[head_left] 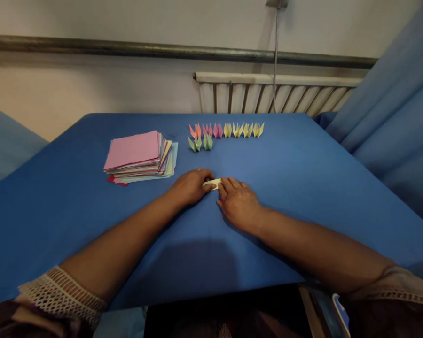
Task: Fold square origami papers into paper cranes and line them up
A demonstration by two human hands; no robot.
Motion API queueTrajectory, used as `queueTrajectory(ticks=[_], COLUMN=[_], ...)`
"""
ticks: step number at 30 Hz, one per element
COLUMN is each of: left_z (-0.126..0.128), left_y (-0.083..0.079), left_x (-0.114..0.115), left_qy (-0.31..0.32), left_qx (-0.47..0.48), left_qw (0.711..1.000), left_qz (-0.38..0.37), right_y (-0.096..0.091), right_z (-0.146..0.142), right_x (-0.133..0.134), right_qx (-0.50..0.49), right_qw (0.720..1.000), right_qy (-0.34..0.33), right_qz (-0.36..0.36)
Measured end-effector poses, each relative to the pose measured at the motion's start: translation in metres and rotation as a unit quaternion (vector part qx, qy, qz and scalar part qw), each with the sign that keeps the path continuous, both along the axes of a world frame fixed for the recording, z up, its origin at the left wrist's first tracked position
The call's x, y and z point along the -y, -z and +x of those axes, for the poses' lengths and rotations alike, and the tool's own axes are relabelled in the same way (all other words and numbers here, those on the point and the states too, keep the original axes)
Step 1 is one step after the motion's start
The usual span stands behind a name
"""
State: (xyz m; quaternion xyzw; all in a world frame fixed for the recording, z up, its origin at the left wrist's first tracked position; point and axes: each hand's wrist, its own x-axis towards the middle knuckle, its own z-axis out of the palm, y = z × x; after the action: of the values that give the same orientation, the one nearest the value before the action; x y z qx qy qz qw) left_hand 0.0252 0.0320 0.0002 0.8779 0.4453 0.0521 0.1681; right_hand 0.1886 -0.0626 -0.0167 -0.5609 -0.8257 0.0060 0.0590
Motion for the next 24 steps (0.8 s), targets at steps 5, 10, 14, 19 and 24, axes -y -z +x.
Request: queueTrajectory(ticks=[5,10,14,19,24], left_z=[0.000,-0.001,0.001,0.011,0.015], left_y=[-0.002,0.002,0.002,-0.001,0.002], left_x=[0.000,0.006,0.013,0.031,0.044], left_qy=[-0.017,-0.050,-0.155,-0.231,-0.207], left_qx=[0.045,0.110,0.287,0.501,0.534], left_qw=[0.998,0.991,0.934,0.808,0.782], left_qz=[-0.050,-0.061,-0.145,-0.206,-0.246], right_y=[-0.003,-0.002,0.005,0.016,0.016], right_z=[0.003,0.006,0.008,0.002,-0.001], right_x=[-0.002,-0.004,-0.012,-0.029,-0.036], right_qx=[-0.020,-0.071,-0.266,-0.606,-0.713], right_qw=[1.000,0.997,0.963,0.789,0.672], right_qy=[-0.019,-0.031,0.009,0.100,0.047], right_qz=[0.005,0.002,0.045,0.004,-0.193])
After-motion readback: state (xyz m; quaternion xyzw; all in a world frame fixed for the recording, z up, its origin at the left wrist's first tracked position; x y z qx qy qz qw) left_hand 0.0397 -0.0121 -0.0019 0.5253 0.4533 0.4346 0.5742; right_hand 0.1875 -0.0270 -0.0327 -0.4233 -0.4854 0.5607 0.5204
